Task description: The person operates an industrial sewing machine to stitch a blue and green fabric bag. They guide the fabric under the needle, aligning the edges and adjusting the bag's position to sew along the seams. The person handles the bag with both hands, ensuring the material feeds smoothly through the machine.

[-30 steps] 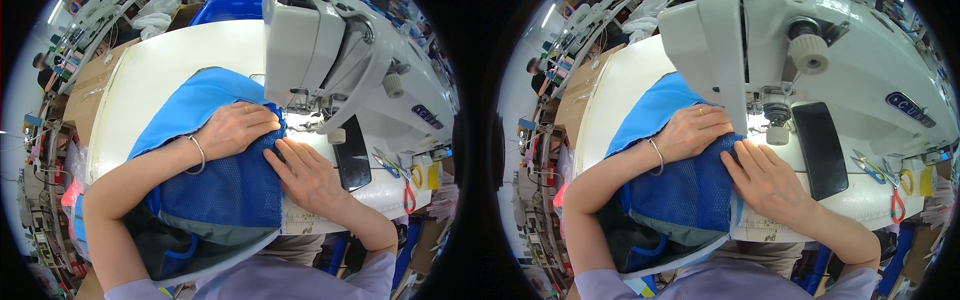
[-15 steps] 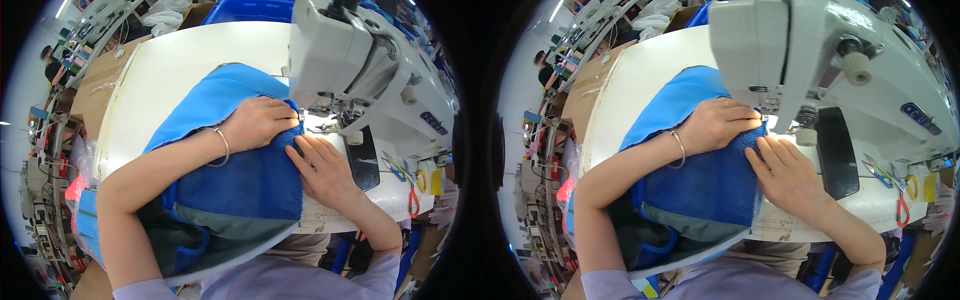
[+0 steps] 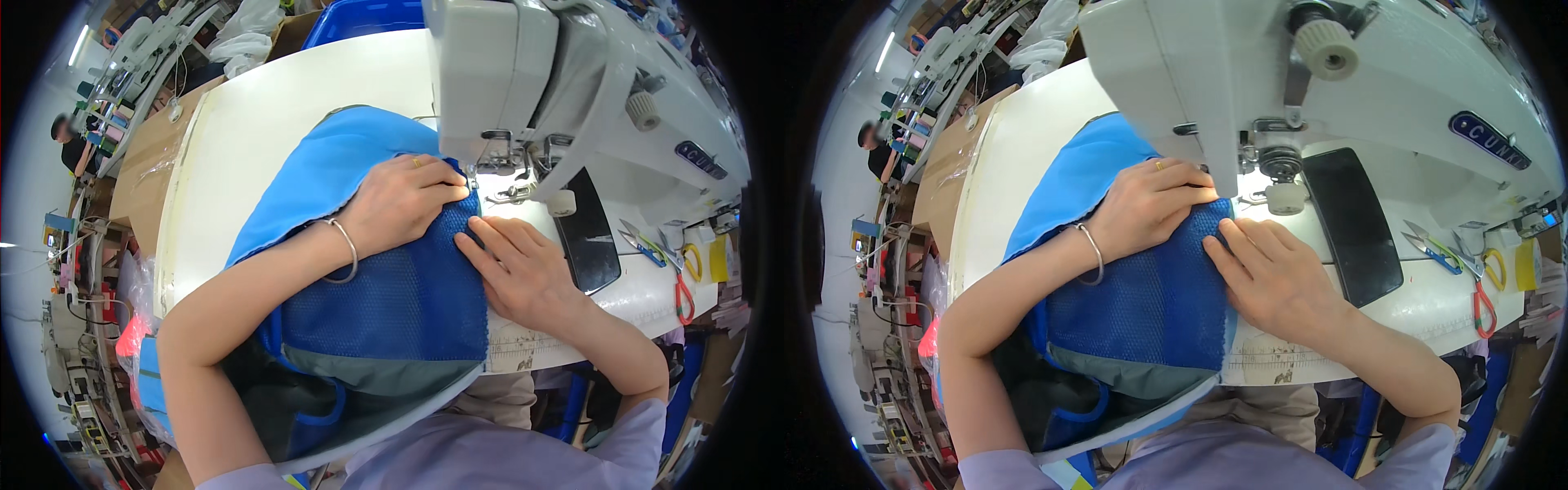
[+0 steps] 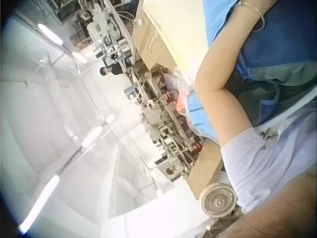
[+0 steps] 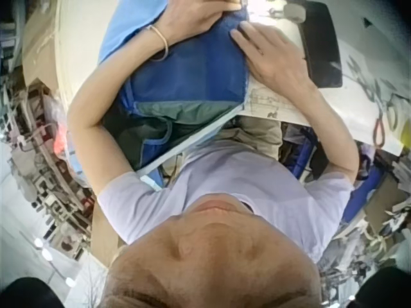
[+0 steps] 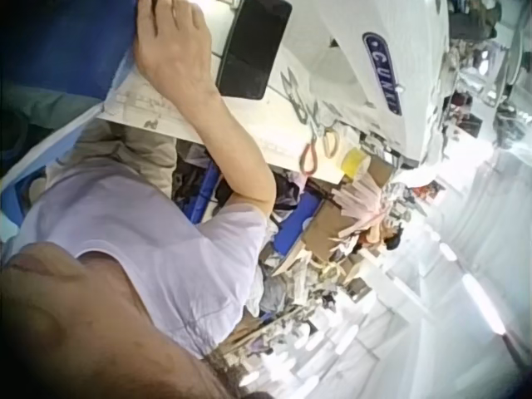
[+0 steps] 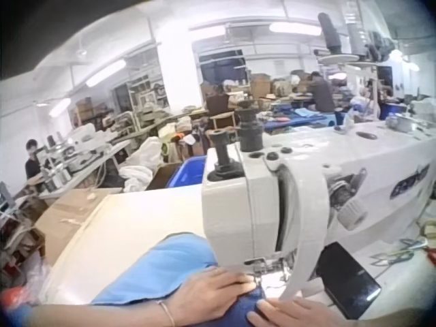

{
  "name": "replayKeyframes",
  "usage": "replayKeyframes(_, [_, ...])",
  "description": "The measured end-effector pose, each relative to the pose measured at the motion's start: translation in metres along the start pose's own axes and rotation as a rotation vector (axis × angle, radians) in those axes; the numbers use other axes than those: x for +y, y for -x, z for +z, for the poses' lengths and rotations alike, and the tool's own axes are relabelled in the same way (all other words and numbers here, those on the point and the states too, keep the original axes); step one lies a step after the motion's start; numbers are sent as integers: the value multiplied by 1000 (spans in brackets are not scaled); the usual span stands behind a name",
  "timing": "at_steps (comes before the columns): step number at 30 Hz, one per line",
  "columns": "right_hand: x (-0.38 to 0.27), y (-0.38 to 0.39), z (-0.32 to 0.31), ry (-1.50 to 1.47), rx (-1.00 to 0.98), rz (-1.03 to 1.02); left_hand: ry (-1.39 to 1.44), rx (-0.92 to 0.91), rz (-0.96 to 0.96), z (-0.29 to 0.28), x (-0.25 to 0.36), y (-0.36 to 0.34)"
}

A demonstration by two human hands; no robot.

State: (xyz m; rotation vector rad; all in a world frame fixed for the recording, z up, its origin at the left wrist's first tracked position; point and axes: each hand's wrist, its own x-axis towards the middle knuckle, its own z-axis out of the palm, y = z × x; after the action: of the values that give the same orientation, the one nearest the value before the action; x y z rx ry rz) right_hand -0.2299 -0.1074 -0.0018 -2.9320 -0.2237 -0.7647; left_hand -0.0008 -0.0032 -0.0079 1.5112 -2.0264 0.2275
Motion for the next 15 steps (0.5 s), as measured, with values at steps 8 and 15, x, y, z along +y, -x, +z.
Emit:
replayKeyframes(8, [1,1,1,21,4,47,-47,-25,-18,-3,-3,-6])
replayKeyframes(15, [-3,-2,6,1,43,54,26,-122,-135,-18,-3,2])
